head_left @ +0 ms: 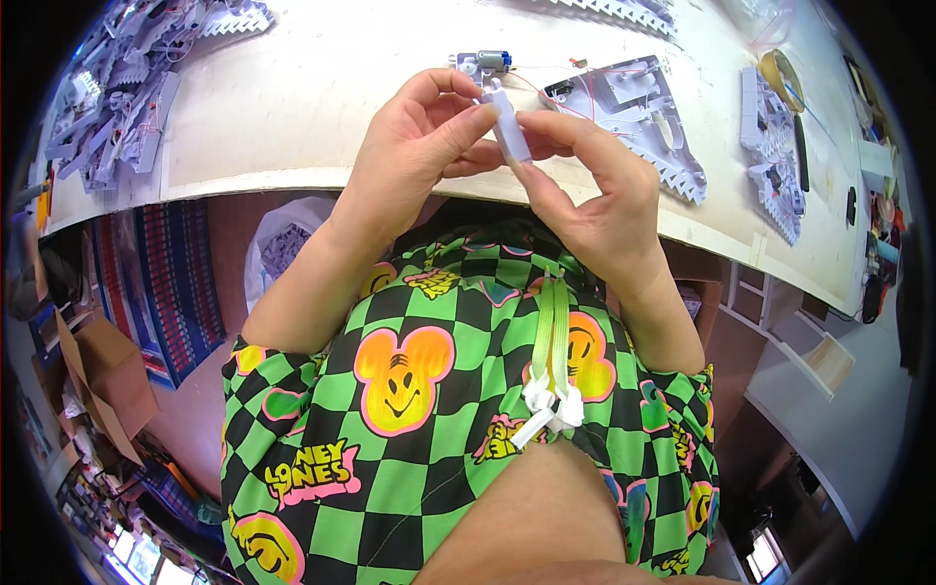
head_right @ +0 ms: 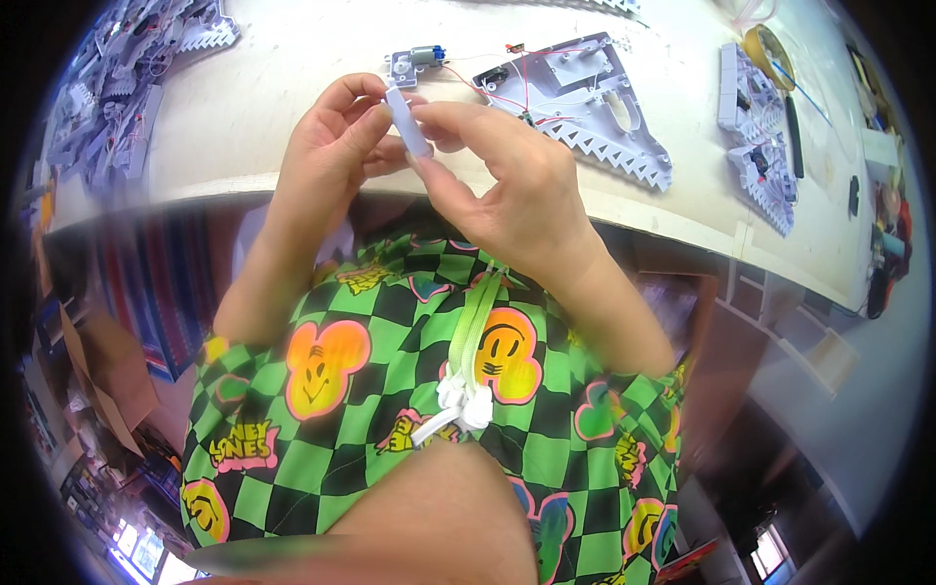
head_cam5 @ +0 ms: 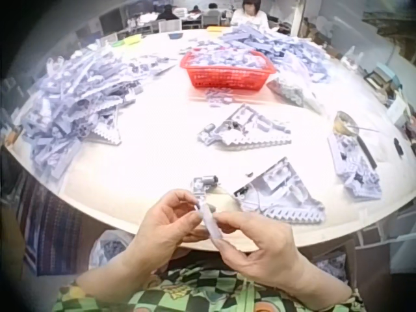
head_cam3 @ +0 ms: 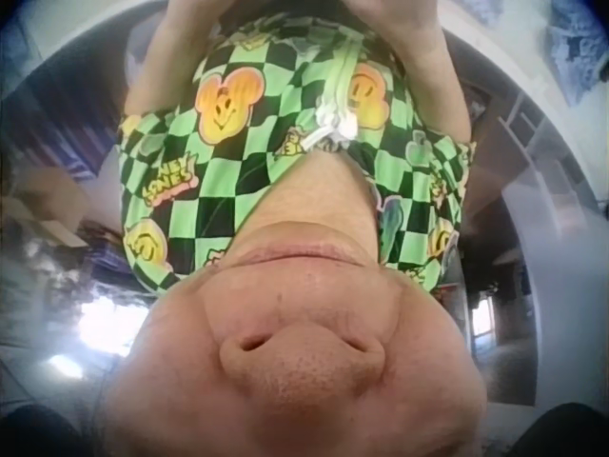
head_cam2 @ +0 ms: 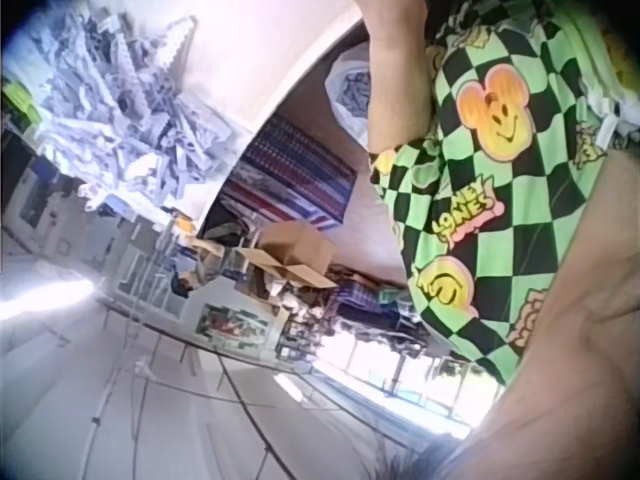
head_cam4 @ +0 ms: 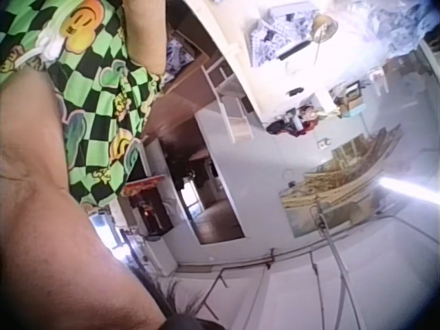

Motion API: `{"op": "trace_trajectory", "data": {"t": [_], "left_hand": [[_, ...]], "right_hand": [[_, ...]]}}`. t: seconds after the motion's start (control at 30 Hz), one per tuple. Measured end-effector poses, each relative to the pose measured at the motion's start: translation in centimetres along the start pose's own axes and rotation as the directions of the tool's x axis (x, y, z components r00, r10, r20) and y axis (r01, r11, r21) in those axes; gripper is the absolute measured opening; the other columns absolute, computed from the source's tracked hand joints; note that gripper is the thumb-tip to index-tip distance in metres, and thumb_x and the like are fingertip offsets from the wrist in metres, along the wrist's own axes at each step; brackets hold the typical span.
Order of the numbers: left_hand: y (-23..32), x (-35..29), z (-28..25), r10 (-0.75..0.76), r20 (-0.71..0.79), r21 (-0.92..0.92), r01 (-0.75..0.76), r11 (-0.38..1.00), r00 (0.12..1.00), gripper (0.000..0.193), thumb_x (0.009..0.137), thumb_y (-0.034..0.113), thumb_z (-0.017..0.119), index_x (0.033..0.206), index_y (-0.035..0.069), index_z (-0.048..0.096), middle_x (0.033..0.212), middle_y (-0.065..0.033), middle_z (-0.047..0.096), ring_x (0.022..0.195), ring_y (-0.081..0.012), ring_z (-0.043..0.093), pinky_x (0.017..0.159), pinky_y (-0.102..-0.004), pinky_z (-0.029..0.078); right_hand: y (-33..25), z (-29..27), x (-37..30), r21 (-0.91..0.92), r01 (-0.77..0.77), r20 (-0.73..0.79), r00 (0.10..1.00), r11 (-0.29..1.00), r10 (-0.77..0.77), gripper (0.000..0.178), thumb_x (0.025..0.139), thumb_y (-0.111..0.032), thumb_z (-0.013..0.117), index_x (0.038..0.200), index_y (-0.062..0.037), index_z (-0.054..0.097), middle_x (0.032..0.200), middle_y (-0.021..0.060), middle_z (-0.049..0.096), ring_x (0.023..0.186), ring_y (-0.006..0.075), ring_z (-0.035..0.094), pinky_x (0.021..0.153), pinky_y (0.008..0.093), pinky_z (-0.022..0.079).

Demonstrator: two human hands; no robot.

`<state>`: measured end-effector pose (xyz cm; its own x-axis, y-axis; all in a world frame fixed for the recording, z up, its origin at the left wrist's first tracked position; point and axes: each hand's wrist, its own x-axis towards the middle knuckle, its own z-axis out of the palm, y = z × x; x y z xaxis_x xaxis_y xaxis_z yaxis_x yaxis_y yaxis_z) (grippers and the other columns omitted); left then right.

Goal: The person assembles toy gun parts, small motors, and wires into plastic housing by hand.

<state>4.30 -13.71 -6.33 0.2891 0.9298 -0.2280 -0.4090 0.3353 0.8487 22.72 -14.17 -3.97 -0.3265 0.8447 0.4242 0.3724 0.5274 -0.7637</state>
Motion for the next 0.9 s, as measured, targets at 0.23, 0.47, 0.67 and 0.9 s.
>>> {"op": "trace_trajectory", "data": {"t": [0.23,0.47,0.67,0.9], "left_hand": [[0.1,0.4,-1.0,0.032,0.021,0.002,-0.032,0.999,0.999,0.037,0.094,0.016,0.058,0.127,0.002,0.05,0.102,-0.0101,0.066,0.09,-0.0188,0.068,0.084,-0.033,0.056],[-0.7,0.7,-1.3,0.053,-0.063,0.044,-0.05,0.998,0.997,0.028,0.091,0.015,0.061,0.112,-0.003,0.057,0.1,-0.0111,0.066,0.09,-0.0191,0.068,0.089,-0.0357,0.055],[-1.5,0.3,-1.3,0.023,-0.006,0.026,-0.023,0.999,1.0,0.026,0.089,0.014,0.063,0.109,-0.003,0.058,0.102,-0.01,0.064,0.091,-0.0178,0.066,0.089,-0.0343,0.055],[-0.8,2.2,-2.9,0.413,0.028,0.753,-0.291,0.59,0.91,0.042,0.085,0.019,0.069,0.122,0.002,0.057,0.109,-0.0062,0.063,0.088,-0.0114,0.063,0.075,-0.0256,0.051]], "right_hand": [[1.4,-0.6,0.4,0.467,-0.465,0.176,0.882,0.752,0.437,0.03,0.082,-0.007,0.068,0.111,-0.003,0.064,0.088,0.0072,0.069,0.077,0.0136,0.067,0.072,0.0236,0.053],[1.4,-0.9,1.6,-0.222,0.016,0.045,0.999,0.975,-0.006,0.031,0.074,-0.012,0.075,0.104,-0.0084,0.067,0.084,0.0044,0.066,0.068,0.0183,0.063,0.064,0.0292,0.049],[2.1,-1.1,1.5,-0.432,0.203,0.134,0.978,0.879,-0.16,0.028,0.071,-0.014,0.076,0.097,-0.011,0.067,0.082,0.0031,0.067,0.068,0.0224,0.064,0.06,0.0326,0.049],[3.2,-4.2,3.7,-0.411,0.071,0.071,0.996,0.909,-0.046,0.025,0.073,-0.012,0.078,0.097,-0.0071,0.07,0.085,0.004,0.068,0.061,0.0116,0.057,0.055,0.0243,0.048]]}}
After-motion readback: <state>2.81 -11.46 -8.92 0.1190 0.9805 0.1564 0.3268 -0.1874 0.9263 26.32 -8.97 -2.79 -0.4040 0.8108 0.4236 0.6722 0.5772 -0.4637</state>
